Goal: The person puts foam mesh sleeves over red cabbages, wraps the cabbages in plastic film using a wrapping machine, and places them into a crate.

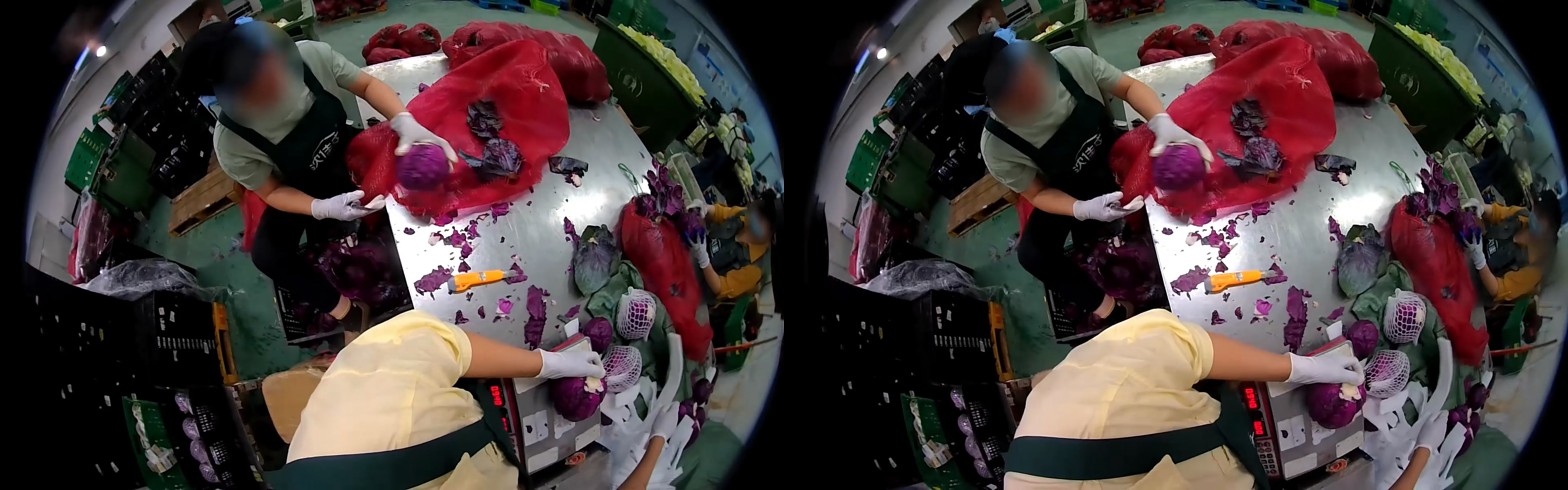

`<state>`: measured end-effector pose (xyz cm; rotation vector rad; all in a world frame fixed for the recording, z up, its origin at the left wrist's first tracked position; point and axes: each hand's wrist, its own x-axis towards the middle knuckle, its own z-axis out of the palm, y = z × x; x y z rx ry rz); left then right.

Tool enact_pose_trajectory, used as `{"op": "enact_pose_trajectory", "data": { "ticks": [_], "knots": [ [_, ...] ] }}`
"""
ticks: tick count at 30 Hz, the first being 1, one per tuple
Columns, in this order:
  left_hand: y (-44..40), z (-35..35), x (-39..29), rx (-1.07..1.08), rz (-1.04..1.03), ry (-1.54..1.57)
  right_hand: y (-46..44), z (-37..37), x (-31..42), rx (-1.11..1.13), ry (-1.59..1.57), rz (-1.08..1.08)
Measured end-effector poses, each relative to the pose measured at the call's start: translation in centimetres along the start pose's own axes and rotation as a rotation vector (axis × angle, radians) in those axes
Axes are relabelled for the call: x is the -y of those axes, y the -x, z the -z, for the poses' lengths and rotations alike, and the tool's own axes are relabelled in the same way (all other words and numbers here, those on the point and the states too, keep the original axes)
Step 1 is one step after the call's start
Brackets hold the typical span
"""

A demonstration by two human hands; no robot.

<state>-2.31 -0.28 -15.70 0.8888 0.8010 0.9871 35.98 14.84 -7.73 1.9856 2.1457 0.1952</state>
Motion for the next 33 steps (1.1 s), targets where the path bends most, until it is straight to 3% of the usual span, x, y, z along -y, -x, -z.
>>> {"op": "enact_pose_trajectory", "data": {
  "ticks": [2, 3, 6, 10, 11, 12, 13, 14, 15, 16, 18, 21, 23, 25, 26, 28, 30, 33],
  "knots": [
    [0.7, 0.0, 0.5, 0.115, -0.055, -0.099, -0.1, 0.0, 0.9, -0.123, -0.339, -0.219],
    [2.8, -0.3, -0.3, 0.012, -0.119, -0.306, -0.4, -0.3, 0.7, -0.129, -0.333, -0.220],
    [5.0, -1.0, -0.6, -0.034, -0.151, -0.315, 0.3, 0.4, 0.8, -0.233, -0.217, 0.112],
    [4.2, -1.4, 0.8, -0.034, -0.383, -0.157, 3.3, 5.2, 4.8, -0.213, -0.075, -0.150],
    [3.7, -1.0, -0.1, -0.026, -0.303, -0.075, 2.7, 4.1, 2.7, -0.216, -0.084, -0.089],
    [2.9, -0.5, -0.6, -0.018, -0.221, 0.007, -1.0, 2.4, 2.5, -0.365, -0.235, -0.007],
    [2.8, -1.7, 0.3, -0.102, -0.314, -0.139, -1.4, 1.2, 0.4, -0.498, -0.357, 0.030],
    [2.8, -2.7, 0.7, -0.185, -0.412, -0.281, 2.0, 3.7, 0.3, -0.365, -0.341, -0.079],
    [1.6, -1.5, 0.7, -0.149, -0.315, -0.064, -0.4, 4.6, 3.9, -0.432, -0.252, -0.115],
    [0.5, 0.5, -0.2, -0.106, -0.204, 0.141, -0.2, 3.7, 1.5, -0.415, -0.324, -0.121],
    [-0.7, 1.9, -0.6, -0.041, -0.229, 0.117, -0.3, 3.8, 0.2, -0.460, -0.414, -0.110],
    [-1.5, 3.3, -1.5, -0.140, -0.178, 0.297, 1.8, 8.3, 7.1, -0.628, -0.467, 0.059],
    [-2.8, 3.0, -1.6, -0.103, -0.154, 0.234, 4.6, 10.6, 11.0, -0.570, -0.535, 0.135],
    [-3.4, 4.2, -2.7, -0.176, -0.142, 0.227, 7.7, 12.9, 16.3, -0.313, -0.699, 0.143],
    [-3.5, 4.5, -3.8, -0.257, -0.158, 0.247, 8.8, 12.7, 16.6, -0.232, -0.763, 0.138],
    [-4.4, 3.6, -3.3, -0.219, -0.271, 0.119, 11.2, 12.7, 16.9, -0.115, -0.814, 0.074],
    [-4.9, 4.3, -2.6, -0.308, -0.208, 0.152, 13.2, 12.7, 17.6, -0.058, -0.940, 0.032],
    [-4.3, 4.3, -3.2, -0.192, -0.338, 0.276, 15.1, 11.8, 17.5, 0.038, -1.079, -0.004]
  ]
}}
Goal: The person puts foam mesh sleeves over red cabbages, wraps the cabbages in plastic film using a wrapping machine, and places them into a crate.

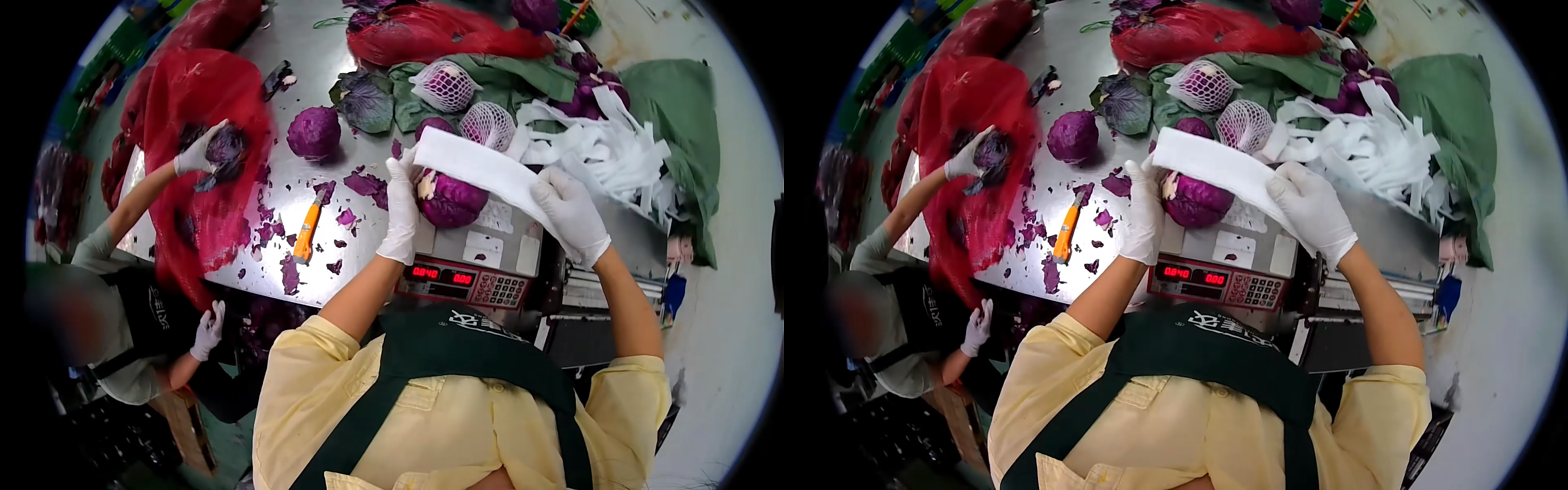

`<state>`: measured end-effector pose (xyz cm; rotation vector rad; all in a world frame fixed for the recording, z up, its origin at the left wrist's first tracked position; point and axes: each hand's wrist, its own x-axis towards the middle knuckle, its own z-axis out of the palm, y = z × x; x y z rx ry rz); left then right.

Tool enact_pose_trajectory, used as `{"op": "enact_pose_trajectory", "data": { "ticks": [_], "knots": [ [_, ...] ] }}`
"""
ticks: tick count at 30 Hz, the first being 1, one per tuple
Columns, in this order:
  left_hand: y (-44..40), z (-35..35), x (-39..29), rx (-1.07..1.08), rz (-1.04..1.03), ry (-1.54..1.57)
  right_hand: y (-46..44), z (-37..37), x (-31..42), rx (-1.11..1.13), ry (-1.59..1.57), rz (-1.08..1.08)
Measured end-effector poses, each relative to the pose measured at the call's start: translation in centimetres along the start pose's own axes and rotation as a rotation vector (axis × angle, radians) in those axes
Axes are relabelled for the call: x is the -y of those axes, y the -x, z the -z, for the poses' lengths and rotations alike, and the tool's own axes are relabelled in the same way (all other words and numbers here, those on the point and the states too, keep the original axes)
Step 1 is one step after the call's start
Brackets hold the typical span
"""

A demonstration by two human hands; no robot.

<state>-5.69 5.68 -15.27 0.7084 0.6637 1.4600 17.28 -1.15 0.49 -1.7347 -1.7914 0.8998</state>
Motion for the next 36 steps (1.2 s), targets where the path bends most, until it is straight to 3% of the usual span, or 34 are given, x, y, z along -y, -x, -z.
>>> {"op": "enact_pose_trajectory", "data": {
  "ticks": [1, 2, 3, 4, 7, 10, 15, 17, 19, 21, 23, 24, 25, 26, 27, 29, 30, 32, 33, 35, 36],
  "knots": [
    [0.3, -0.1, -0.2, 0.027, 0.016, 0.029, 0.6, -0.3, -0.5, 0.030, -0.013, -0.033],
    [0.5, -0.6, -0.5, 0.037, 0.024, 0.025, 1.3, -0.7, -1.0, 0.029, 0.151, 0.092],
    [0.8, -1.2, -1.0, 0.039, -0.062, -0.156, 2.0, -1.0, -1.2, 0.020, 0.145, 0.084],
    [1.1, -1.5, -1.3, 0.042, -0.150, -0.336, 2.6, -1.5, -1.1, 0.033, 0.126, 0.043],
    [1.8, -1.3, -1.5, 0.008, -0.091, -0.392, 3.4, -2.1, -0.4, 0.085, 0.076, -0.097],
    [1.9, -2.9, -2.9, -0.001, -0.107, -0.251, 4.1, -3.8, 0.3, -0.045, -0.008, 0.032],
    [1.9, -1.7, -2.9, 0.046, -0.078, -0.277, 4.0, -5.4, 0.2, -0.058, 0.021, 0.019],
    [2.4, -1.5, -3.3, -0.128, -0.012, -0.173, 4.0, -5.6, -0.1, 0.157, -0.172, 0.205],
    [1.9, -1.7, -3.8, -0.167, -0.020, -0.003, 3.3, -4.3, 0.1, 0.420, -0.753, -0.027],
    [1.3, -1.0, -3.6, -0.179, 0.122, 0.084, 1.0, -3.9, 0.3, 0.264, -0.738, -0.024],
    [1.8, -0.8, -4.0, 0.112, 0.131, -0.104, -0.6, -6.0, 2.1, 0.022, -0.688, 0.016],
    [3.4, -2.7, -5.0, 0.103, 0.060, -0.303, -1.0, -7.7, 2.0, -0.094, -0.482, 0.255],
    [5.3, -5.4, -6.2, 0.094, -0.015, -0.500, -0.8, -8.9, 2.9, -0.072, -0.424, 0.243],
    [6.1, -6.8, -6.5, 0.017, 0.116, -0.320, -0.3, -10.3, 3.4, -0.083, -0.550, 0.236],
    [6.1, -5.9, -5.2, 0.053, -0.046, -0.229, -0.5, -11.7, 3.2, -0.148, -0.688, 0.259],
    [5.9, -4.7, -4.1, 0.101, -0.528, -0.601, -0.3, -12.5, 2.2, -0.123, -0.723, 0.178],
    [6.0, -4.2, -3.6, 0.105, -0.523, -0.605, -0.2, -12.8, 1.9, -0.126, -0.728, 0.174],
    [6.3, -3.6, -3.1, 0.113, -0.215, -0.220, 0.1, -13.0, 1.3, -0.093, -0.744, -0.007],
    [6.4, -3.8, -3.2, 0.110, -0.213, -0.224, 0.2, -13.0, 1.1, -0.089, -0.748, -0.009],
    [6.8, -5.1, -3.6, 0.030, -0.148, -0.274, 0.4, -12.7, 1.1, -0.335, -0.556, 0.244],
    [7.1, -6.1, -4.4, 0.070, -0.067, -0.222, 0.8, -11.9, 1.9, -0.353, -0.518, 0.238]
  ]
}}
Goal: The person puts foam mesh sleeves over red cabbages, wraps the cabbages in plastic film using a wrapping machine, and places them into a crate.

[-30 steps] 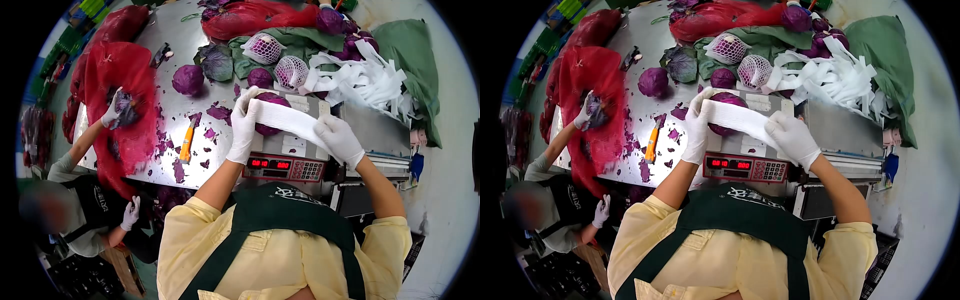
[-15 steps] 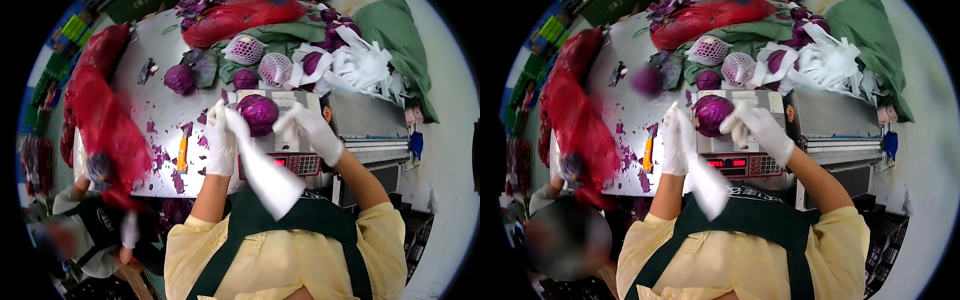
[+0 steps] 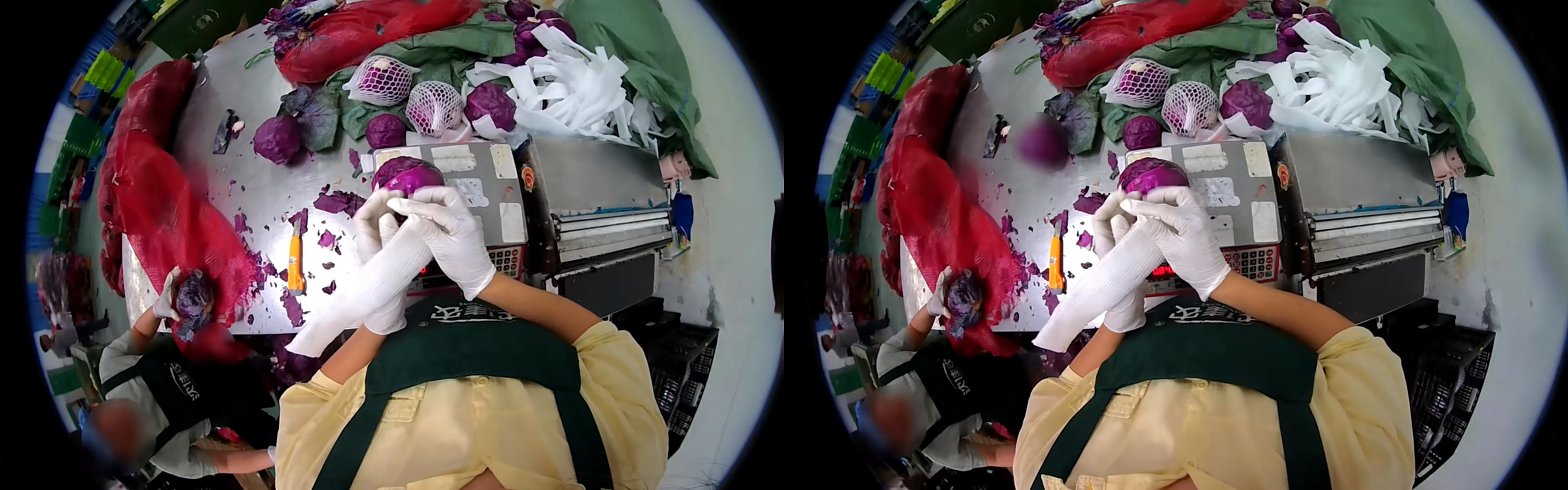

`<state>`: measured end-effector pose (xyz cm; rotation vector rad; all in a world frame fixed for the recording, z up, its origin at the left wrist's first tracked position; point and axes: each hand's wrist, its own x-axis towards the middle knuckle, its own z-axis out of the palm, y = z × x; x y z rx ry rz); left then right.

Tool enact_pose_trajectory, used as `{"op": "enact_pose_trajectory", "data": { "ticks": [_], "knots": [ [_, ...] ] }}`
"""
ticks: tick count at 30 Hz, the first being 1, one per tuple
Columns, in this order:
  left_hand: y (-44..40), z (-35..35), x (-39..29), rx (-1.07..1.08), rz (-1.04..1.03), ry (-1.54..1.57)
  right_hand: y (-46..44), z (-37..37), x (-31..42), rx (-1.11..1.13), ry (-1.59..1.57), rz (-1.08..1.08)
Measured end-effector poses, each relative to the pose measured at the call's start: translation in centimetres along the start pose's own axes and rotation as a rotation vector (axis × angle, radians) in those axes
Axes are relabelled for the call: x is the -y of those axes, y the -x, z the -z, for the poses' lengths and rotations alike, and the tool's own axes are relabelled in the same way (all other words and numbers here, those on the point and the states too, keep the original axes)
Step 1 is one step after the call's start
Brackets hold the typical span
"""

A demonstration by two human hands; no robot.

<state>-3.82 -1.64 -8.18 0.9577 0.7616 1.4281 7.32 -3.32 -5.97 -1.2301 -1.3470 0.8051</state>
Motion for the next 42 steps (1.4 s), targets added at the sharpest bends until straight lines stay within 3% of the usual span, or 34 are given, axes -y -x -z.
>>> {"op": "enact_pose_trajectory", "data": {
  "ticks": [1, 3, 4, 6, 7, 8, 10, 11, 12, 13, 14, 15, 16, 17, 19, 20, 21, 22, 23, 25, 27, 28, 30, 32, 33, 34, 35, 36, 37, 39, 40, 41, 42],
  "knots": [
    [0.2, -0.8, -1.4, 0.098, 0.153, 0.143, -0.3, 0.3, 0.5, -0.002, -0.001, -0.002],
    [0.6, -0.4, -1.1, 0.163, 0.342, 0.369, -0.8, 1.0, 1.0, -0.043, 0.498, 0.352],
    [0.8, 0.0, -0.9, 0.164, 0.344, 0.368, -0.7, 0.9, 1.1, -0.006, 0.375, 0.283],
    [0.8, 0.5, -1.0, 0.137, 0.339, -0.066, -0.5, 1.1, 1.4, -0.004, 0.263, 0.213],
    [0.9, 0.4, -1.1, 0.139, 0.342, -0.067, -0.4, 1.2, 1.6, -0.001, 0.152, 0.146],
    [1.0, -0.3, -2.2, 0.152, 0.177, -0.359, -0.4, 1.4, 1.7, -0.018, 0.184, 0.200],
    [0.9, -0.4, -2.3, 0.023, 0.143, -0.002, 0.2, 2.0, 1.7, 0.035, 0.156, 0.115],
    [0.8, -1.1, -3.3, -0.031, 0.088, -0.067, 0.5, 2.2, 1.7, 0.084, 0.135, 0.032],
    [0.7, -1.0, -3.8, -0.005, 0.062, -0.050, 0.9, 2.3, 0.9, 0.050, 0.225, 0.102],
    [0.6, -0.5, -3.9, 0.004, 0.050, -0.044, 1.3, 2.5, 0.4, 0.103, 0.148, 0.026],
    [0.6, -0.1, -4.0, 0.012, 0.038, -0.037, 1.6, 3.0, 0.1, 0.121, -0.083, -0.225],
    [0.6, 0.7, -3.6, 0.041, 0.317, 0.087, 1.7, 3.4, -0.3, 0.138, -0.314, -0.477],
    [0.7, 1.4, -3.2, 0.069, 0.595, 0.214, 1.6, 3.6, -0.8, 0.125, -0.618, -0.451],
    [0.8, 1.8, -3.1, 0.096, 0.868, 0.346, 1.2, 4.4, -1.1, -0.002, -0.979, -0.640],
    [3.8, 2.4, -4.0, 0.307, 0.782, 0.114, 0.5, 7.3, 0.1, 0.144, -1.168, -0.682],
    [4.6, 3.4, -2.2, 0.288, 0.702, -0.115, 0.2, 8.5, 0.2, 0.237, -0.833, -0.695],
    [4.0, 4.4, -1.7, 0.286, 0.700, -0.116, -0.2, 9.0, 0.9, 0.320, -0.496, -0.690],
    [2.4, 5.9, -1.5, 0.199, 0.580, -0.251, -0.5, 8.5, 1.9, 0.461, 0.046, -0.448],
    [0.5, 6.7, -1.6, 0.099, 0.439, -0.368, -0.6, 8.5, 1.1, 0.463, 0.044, -0.446],
    [-3.6, 7.9, -1.4, -0.131, 0.154, -0.612, -2.2, 8.6, -1.5, 0.504, 0.486, -0.218],
    [-7.1, 9.8, 0.8, -0.127, -0.057, -0.902, -6.3, 7.6, -1.3, 0.351, 0.185, -0.488],
    [-8.2, 9.5, 1.4, -0.130, -0.062, -0.902, -8.4, 7.1, -2.0, 0.251, 0.303, -0.422],
    [-9.7, 8.5, 2.2, -0.138, -0.100, -1.486, -11.7, 6.5, -5.4, 0.150, 0.418, -0.349],
    [-10.1, 9.0, 4.5, 0.085, 0.054, -1.623, -12.8, 5.7, -12.8, 0.519, 1.198, 0.023],
    [-9.8, 9.3, 5.9, 0.210, 0.083, -1.701, -11.0, 5.3, -16.5, 0.500, 0.633, -0.274],
    [-8.5, 8.9, 6.6, 0.241, 0.040, -1.663, -9.1, 4.9, -20.1, 0.365, 0.083, -0.545],
    [-7.3, 8.7, 7.0, 0.272, -0.003, -1.626, -7.4, 2.8, -11.7, 0.060, -0.498, -0.951],
    [-7.3, 8.7, 7.1, 0.248, 0.059, -1.624, -6.7, 2.1, -11.4, 0.055, -0.621, -0.919],
    [-6.4, 8.4, 6.1, 0.176, -0.023, -1.438, -5.9, 2.3, -12.9, 0.063, -0.756, -0.947],
    [-4.1, 8.0, 5.3, 0.020, 0.059, -0.847, -3.4, 0.5, -5.6, -0.220, -0.257, -0.719],
    [-3.2, 7.9, 5.0, -0.012, 0.092, -0.606, -3.2, 0.8, -4.8, -0.218, -0.255, -0.732],
    [-3.2, 8.1, 4.3, 0.093, 0.319, -0.108, -3.0, 1.3, -4.5, -0.120, -0.310, -0.610],
    [-3.4, 9.5, 6.4, 0.213, 0.508, 0.124, -2.8, 1.8, -4.2, -0.022, -0.365, -0.487]
  ]
}}
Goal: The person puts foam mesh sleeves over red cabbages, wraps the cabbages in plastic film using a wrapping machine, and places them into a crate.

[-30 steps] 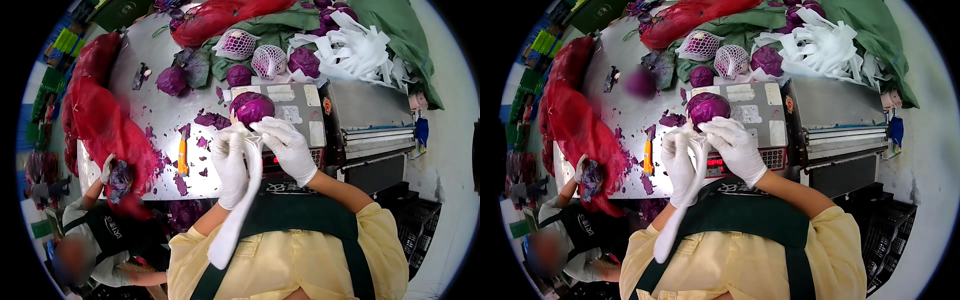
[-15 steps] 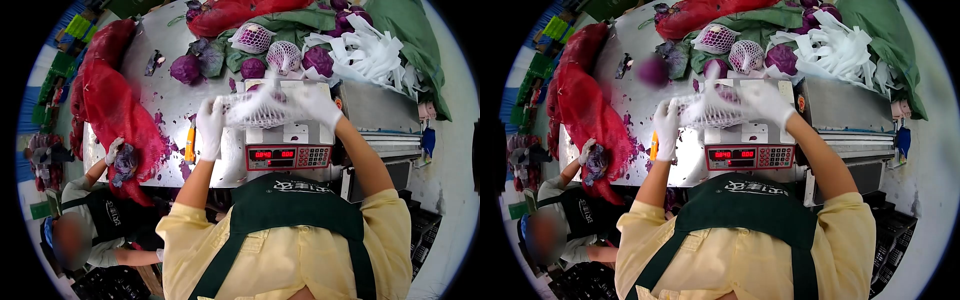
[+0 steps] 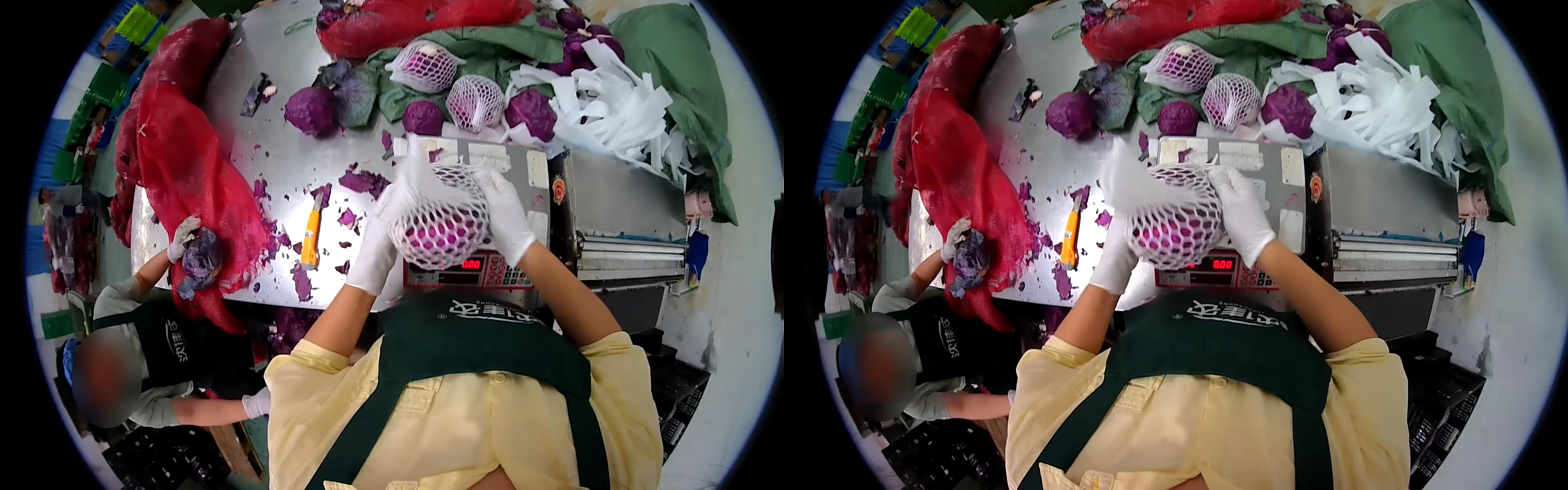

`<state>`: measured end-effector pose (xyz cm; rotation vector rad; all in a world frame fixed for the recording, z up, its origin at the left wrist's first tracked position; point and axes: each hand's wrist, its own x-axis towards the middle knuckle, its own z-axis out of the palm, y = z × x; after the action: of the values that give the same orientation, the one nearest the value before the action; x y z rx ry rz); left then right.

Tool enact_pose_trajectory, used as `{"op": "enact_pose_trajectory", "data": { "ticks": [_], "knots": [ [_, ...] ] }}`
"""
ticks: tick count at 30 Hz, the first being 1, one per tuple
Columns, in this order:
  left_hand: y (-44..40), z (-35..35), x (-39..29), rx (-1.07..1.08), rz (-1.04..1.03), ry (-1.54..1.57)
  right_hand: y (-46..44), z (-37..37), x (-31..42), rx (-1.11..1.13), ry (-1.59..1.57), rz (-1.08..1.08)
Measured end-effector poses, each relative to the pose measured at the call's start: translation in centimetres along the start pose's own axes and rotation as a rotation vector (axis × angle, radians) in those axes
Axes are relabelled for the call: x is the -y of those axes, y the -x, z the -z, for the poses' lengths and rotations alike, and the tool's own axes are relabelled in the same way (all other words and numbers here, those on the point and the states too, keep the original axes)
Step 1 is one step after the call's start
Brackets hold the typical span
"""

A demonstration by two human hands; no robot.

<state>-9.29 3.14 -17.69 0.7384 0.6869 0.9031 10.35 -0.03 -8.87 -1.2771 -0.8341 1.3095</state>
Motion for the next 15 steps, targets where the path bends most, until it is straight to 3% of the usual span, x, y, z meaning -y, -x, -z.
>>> {"op": "enact_pose_trajectory", "data": {
  "ticks": [1, 2, 3, 4, 5, 6, 7, 8, 9, 10, 11, 12, 13, 14, 15],
  "knots": [
    [0.4, 1.5, 2.1, 0.085, 0.077, 0.045, 0.7, 0.3, 0.3, 0.003, -0.002, -0.019],
    [1.2, 1.9, 3.0, 0.167, 0.157, 0.084, 1.3, 0.7, 0.7, 0.085, 0.185, 0.103],
    [3.1, -2.0, -0.8, 0.169, 0.232, 0.401, 1.9, 0.9, 1.4, 0.168, 0.370, 0.228],
    [5.1, -6.1, -4.7, 0.152, 0.314, 0.715, 2.8, 1.0, 2.8, 0.223, 0.248, 0.101],
    [5.5, -5.5, -4.1, 0.052, 0.402, 0.740, 3.7, 1.0, 4.6, 0.276, 0.125, -0.027],
    [5.9, -5.2, -4.0, 0.034, 0.431, 0.732, 4.6, 0.9, 6.6, 0.393, -0.317, -0.234],
    [5.6, -4.9, -4.0, 0.034, 0.464, 0.716, 4.3, 2.2, 7.2, 0.578, -0.460, -0.253],
    [5.5, -5.0, -4.3, 0.141, 0.454, 0.728, 4.8, 0.9, 7.2, 0.368, -0.068, 0.095],
    [5.3, -5.4, -4.6, -0.037, 0.480, 0.636, 4.6, 1.0, 6.4, 0.269, 0.124, 0.275],
    [5.3, -5.7, -5.3, 0.096, 0.431, 0.700, 4.4, 1.0, 5.7, 0.131, 0.327, 0.433],
    [5.2, -5.9, -5.9, 0.229, 0.382, 0.762, 3.0, 3.3, 3.1, 0.240, 0.400, 0.286],
    [5.0, -5.1, -5.0, 0.187, 0.273, 0.702, 3.2, 3.2, 1.8, 0.263, 0.302, 0.030],
    [5.7, -7.5, -7.4, -0.064, 0.365, 0.652, 3.4, 3.0, 0.5, 0.249, 0.195, -0.242],
    [4.9, -7.8, -7.3, 0.109, 0.166, 0.688, 3.5, 2.9, -0.9, 0.203, 0.106, -0.492],
    [4.0, -8.0, -7.2, 0.282, -0.032, 0.724, 5.3, 0.7, 3.8, 0.183, -0.500, -0.818]
  ]
}}
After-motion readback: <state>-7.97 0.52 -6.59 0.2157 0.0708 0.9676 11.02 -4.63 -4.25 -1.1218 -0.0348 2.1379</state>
